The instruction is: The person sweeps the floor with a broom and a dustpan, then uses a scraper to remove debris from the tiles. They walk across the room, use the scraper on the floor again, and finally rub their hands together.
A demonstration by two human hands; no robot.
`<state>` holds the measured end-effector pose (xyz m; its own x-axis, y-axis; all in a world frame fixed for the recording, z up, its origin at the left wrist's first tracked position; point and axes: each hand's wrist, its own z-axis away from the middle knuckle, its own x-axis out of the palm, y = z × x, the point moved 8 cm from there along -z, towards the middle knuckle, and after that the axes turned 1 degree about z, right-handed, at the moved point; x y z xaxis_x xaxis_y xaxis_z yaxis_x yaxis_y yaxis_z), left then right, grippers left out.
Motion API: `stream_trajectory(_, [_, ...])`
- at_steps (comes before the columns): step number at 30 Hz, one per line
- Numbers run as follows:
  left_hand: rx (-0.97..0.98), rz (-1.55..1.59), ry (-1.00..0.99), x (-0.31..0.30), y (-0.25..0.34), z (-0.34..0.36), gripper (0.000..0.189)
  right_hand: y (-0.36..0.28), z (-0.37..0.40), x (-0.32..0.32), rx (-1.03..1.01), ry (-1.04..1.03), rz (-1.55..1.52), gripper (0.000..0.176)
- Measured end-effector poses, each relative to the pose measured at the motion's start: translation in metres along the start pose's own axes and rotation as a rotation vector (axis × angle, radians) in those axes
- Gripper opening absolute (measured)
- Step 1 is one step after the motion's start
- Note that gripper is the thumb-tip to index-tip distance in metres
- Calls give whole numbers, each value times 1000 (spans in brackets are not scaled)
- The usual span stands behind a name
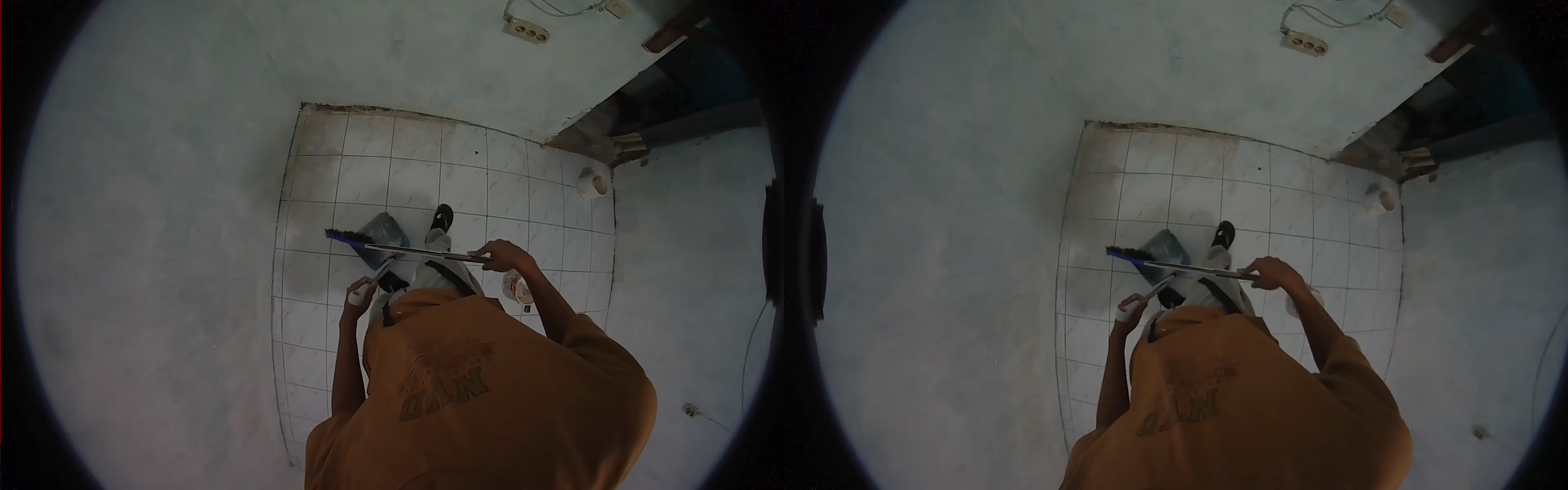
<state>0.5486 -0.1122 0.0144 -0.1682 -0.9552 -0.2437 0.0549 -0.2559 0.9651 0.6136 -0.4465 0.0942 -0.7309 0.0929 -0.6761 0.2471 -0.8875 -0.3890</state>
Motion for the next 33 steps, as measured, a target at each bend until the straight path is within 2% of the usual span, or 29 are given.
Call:
stream_trajectory(2, [-31,-6,-3,-3,-3,1,11,16,28,10,214,-28,-287,48])
stream_trajectory(3, [-42,2,6,-5,-10,1,12,22,36,21,223,-23,-296,48])
stream_trajectory(5, [-49,6,0,-8,-24,-3,12,42,45,36,271,185,-441,48])
stream_trajectory(6, [-132,15,-29,-8,-38,-5,14,52,47,45,307,260,-482,48])
stream_trajectory(7, [-217,22,-57,-7,-47,-8,17,55,44,51,316,265,-493,48])
stream_trajectory(8, [-216,16,-69,-6,-49,-12,17,64,42,54,391,327,-491,46])
stream_trajectory(10, [-182,34,-95,-5,-48,-23,17,73,36,54,471,394,-498,44])
stream_trajectory(12, [-161,32,-113,1,-52,-31,17,85,27,42,530,499,-320,41])
stream_trajectory(16, [-60,-18,-162,15,-45,-46,16,119,-2,22,628,514,-311,36])
stream_trajectory(18, [-99,-48,-160,21,-36,-50,16,138,-12,12,709,616,-258,25])
stream_trajectory(21, [-145,-80,-147,29,-20,-50,16,174,-48,25,659,503,-426,19])
stream_trajectory(25, [-130,-27,-112,36,-13,-45,17,162,-55,3,644,561,-374,14])
stream_trajectory(27, [-85,-91,-123,36,-2,-44,17,143,-62,-2,634,304,-468,31])
stream_trajectory(28, [-92,-91,-122,36,-2,-43,18,139,-66,-5,635,301,-467,31])
stream_trajectory(30, [-97,-87,-118,36,2,-45,18,127,-81,0,560,137,-512,31])
stream_trajectory(31, [-108,-116,-124,34,4,-46,18,122,-86,2,558,136,-508,31])
stream_trajectory(33, [-120,-144,-123,34,3,-45,19,102,-99,-7,413,342,-378,14])
